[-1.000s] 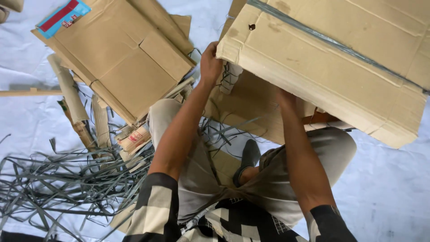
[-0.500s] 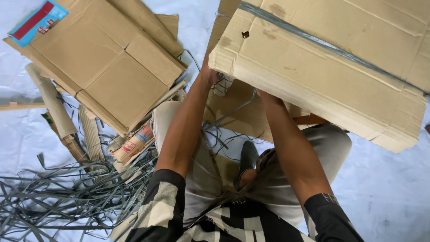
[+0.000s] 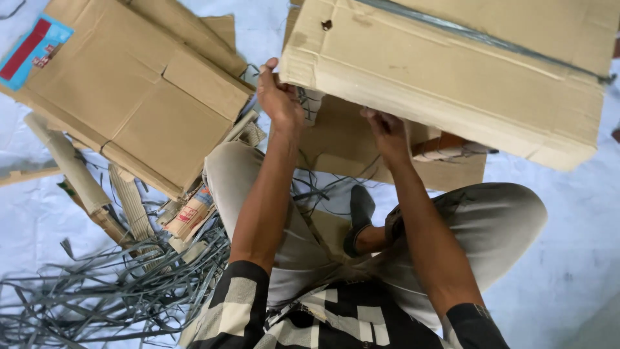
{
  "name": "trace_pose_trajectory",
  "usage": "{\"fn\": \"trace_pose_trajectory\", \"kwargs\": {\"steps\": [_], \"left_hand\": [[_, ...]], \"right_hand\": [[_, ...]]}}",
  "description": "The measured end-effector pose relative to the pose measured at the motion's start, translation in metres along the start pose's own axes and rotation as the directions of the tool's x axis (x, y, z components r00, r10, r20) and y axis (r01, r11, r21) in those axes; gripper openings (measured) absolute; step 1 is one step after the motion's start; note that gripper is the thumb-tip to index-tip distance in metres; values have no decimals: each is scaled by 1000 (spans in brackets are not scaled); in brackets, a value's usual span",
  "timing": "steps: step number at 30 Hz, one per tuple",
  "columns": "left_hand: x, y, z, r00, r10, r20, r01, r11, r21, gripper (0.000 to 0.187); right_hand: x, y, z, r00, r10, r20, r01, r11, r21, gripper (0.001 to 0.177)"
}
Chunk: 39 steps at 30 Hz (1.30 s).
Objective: Packing a wooden furniture frame using cardboard sheets and plastic strapping.
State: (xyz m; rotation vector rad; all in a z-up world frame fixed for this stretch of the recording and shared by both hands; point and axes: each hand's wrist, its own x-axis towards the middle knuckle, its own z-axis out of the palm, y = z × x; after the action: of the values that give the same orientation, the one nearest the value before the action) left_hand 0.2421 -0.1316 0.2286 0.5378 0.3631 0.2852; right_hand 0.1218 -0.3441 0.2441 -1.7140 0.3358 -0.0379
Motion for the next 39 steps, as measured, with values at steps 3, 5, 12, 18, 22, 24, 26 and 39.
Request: {"fn": "trace_pose_trajectory", "kwargs": {"steps": [3, 5, 12, 18, 22, 24, 26, 39], "left_hand": [[-28, 9, 10, 997, 77, -9, -78, 997, -22, 24], [-56, 12, 29, 987, 148, -63, -141, 985, 101, 24], [-140, 12, 25, 919, 349, 184, -394, 833, 389, 33], [-195, 5, 22, 764, 232, 602, -579, 658, 481, 26], [-205, -6, 7, 643, 127, 756, -682, 545, 488, 26], [-205, -20, -3, 634, -1, 773, -628, 582, 516, 23], [-222, -35, -3, 593, -72, 802, -600, 624, 500, 20], [-325, -76, -20, 275, -703, 655, 13, 684, 729, 27]], "right_hand": [[-16, -12, -29, 967, 249, -50, -249, 968, 11, 17], [-19, 13, -52, 976, 199, -89, -200, 980, -4, 18], [-51, 11, -116, 997, 56, -48, -65, 972, -224, 24], [-74, -33, -164, 986, -64, 152, 129, 873, -470, 30], [-84, -53, -170, 978, -36, 207, 138, 853, -503, 35], [-89, -60, -172, 968, -56, 245, 188, 808, -558, 31], [-93, -68, -167, 966, -64, 251, 204, 782, -588, 31], [-91, -47, -190, 987, -91, 133, 154, 772, -617, 28]]}}
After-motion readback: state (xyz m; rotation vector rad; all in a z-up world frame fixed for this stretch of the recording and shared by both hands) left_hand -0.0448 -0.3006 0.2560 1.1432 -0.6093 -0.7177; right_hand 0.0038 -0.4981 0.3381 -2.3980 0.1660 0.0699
